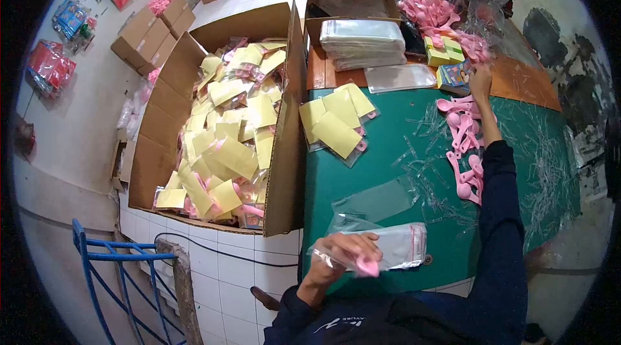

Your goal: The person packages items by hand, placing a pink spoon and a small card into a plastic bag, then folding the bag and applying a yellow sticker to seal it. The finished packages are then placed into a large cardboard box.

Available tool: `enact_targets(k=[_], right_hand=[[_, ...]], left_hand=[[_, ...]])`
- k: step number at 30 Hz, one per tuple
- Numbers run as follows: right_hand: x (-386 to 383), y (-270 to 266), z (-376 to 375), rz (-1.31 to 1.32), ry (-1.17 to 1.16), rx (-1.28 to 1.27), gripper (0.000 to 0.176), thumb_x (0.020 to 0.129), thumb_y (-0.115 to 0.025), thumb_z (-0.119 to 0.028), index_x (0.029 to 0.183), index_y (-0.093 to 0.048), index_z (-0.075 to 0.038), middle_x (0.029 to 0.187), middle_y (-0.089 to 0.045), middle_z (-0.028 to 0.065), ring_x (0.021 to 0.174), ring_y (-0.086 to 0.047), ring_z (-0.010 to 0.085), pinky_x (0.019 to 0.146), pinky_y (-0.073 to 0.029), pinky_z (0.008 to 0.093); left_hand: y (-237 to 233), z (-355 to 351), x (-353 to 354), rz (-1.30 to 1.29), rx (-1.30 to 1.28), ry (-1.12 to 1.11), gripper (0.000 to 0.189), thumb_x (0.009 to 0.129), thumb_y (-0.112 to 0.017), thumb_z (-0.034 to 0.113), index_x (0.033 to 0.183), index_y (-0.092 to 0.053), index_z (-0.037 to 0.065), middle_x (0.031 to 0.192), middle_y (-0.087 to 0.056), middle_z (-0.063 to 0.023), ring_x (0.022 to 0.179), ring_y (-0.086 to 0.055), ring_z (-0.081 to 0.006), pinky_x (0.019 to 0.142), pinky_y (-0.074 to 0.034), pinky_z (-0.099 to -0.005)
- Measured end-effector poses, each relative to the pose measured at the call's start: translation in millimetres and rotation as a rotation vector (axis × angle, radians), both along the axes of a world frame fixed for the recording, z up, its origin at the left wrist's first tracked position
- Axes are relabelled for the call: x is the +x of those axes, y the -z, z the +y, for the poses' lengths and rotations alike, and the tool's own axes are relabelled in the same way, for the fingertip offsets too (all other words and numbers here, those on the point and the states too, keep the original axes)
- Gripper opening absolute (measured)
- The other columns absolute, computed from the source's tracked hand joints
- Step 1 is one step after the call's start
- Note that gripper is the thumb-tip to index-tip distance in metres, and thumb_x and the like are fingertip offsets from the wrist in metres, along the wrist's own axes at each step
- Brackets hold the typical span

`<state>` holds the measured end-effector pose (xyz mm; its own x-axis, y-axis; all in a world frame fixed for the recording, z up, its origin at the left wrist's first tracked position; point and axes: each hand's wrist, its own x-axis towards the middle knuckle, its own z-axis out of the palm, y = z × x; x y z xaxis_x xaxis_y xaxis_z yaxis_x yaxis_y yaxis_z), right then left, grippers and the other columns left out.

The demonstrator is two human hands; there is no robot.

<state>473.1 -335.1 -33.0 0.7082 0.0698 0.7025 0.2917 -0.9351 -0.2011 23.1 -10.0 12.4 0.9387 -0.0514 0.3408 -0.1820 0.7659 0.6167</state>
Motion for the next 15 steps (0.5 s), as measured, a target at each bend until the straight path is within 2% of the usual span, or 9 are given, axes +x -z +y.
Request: enact_targets(k=[1, 4, 5, 7, 9, 11, 13, 15], right_hand=[[-11, -18, 9, 0.085, 0.070, -0.003, 0.023, 0.076, -0.057, -0.012, 0.095, -0.059, 0.000, 0.089, -0.058, 0.0180, 0.087, -0.058, 0.0329, 0.072, -0.046, 0.0422], [-63, -68, 45, 0.242, -0.153, 0.280, 0.021, 0.075, -0.056, -0.009, 0.094, -0.058, -0.001, 0.091, -0.059, 0.0171, 0.082, -0.060, 0.0291, 0.070, -0.047, 0.0371], [-85, -88, 56, 0.362, -0.212, 0.240, 0.029, 0.075, -0.059, -0.009, 0.102, -0.053, -0.003, 0.090, -0.061, 0.0148, 0.079, -0.060, 0.0225, 0.069, -0.047, 0.0345], [-120, -92, 62, 0.431, -0.485, 0.217, 0.025, 0.078, -0.059, -0.007, 0.101, -0.054, 0.000, 0.090, -0.061, 0.0103, 0.077, -0.059, 0.0178, 0.067, -0.048, 0.0344], [-184, -116, 90, 0.662, -0.793, 0.450, 0.024, 0.081, -0.059, -0.007, 0.103, -0.052, 0.001, 0.091, -0.060, 0.0060, 0.076, -0.057, 0.0122, 0.062, -0.048, 0.0302], [-249, -153, 113, 0.931, -0.858, 0.634, 0.025, 0.085, -0.057, -0.006, 0.108, -0.049, 0.000, 0.097, -0.059, 0.0057, 0.081, -0.057, 0.0103, 0.059, -0.050, 0.0223], [-288, -165, 127, 0.923, -0.850, 0.759, 0.025, 0.084, -0.055, 0.000, 0.108, -0.048, 0.001, 0.096, -0.059, 0.0062, 0.083, -0.059, 0.0124, 0.061, -0.052, 0.0238], [-307, -173, 130, 0.915, -0.885, 0.767, 0.028, 0.082, -0.055, 0.003, 0.109, -0.049, 0.001, 0.095, -0.060, 0.0071, 0.083, -0.060, 0.0131, 0.062, -0.052, 0.0241]], left_hand=[[-6, 1, 1, 0.033, 0.014, 0.000, 0.039, 0.087, -0.052, 0.042, 0.093, -0.062, 0.005, 0.087, -0.066, -0.0175, 0.086, -0.063, -0.0306, 0.095, -0.034, -0.0477], [0, 10, 7, 0.037, 0.058, -0.028, 0.042, 0.088, -0.050, 0.042, 0.094, -0.060, 0.002, 0.085, -0.066, -0.0177, 0.086, -0.063, -0.0280, 0.092, -0.038, -0.0456], [-11, 14, 9, 0.100, 0.177, -0.104, 0.043, 0.090, -0.048, 0.040, 0.095, -0.059, -0.001, 0.086, -0.065, -0.0180, 0.087, -0.063, -0.0257, 0.088, -0.043, -0.0410], [-10, 13, 15, 0.072, 0.170, -0.040, 0.043, 0.090, -0.048, 0.039, 0.100, -0.057, -0.002, 0.087, -0.065, -0.0180, 0.087, -0.063, -0.0247, 0.086, -0.044, -0.0377], [-11, 13, 20, 0.088, 0.166, -0.061, 0.042, 0.093, -0.044, 0.035, 0.110, -0.053, -0.002, 0.093, -0.065, -0.0175, 0.088, -0.062, -0.0227, 0.080, -0.048, -0.0327], [-17, 17, 26, 0.173, 0.295, -0.043, 0.040, 0.096, -0.040, 0.031, 0.113, -0.051, -0.002, 0.096, -0.064, -0.0173, 0.088, -0.062, -0.0208, 0.078, -0.048, -0.0314], [-17, 16, 30, 0.266, 0.357, 0.042, 0.036, 0.098, -0.035, 0.024, 0.115, -0.051, -0.003, 0.100, -0.064, -0.0160, 0.088, -0.062, -0.0172, 0.074, -0.048, -0.0277], [-23, 15, 33, 0.333, 0.428, 0.081, 0.035, 0.098, -0.036, 0.024, 0.116, -0.051, -0.002, 0.100, -0.064, -0.0149, 0.083, -0.061, -0.0144, 0.071, -0.048, -0.0245]])
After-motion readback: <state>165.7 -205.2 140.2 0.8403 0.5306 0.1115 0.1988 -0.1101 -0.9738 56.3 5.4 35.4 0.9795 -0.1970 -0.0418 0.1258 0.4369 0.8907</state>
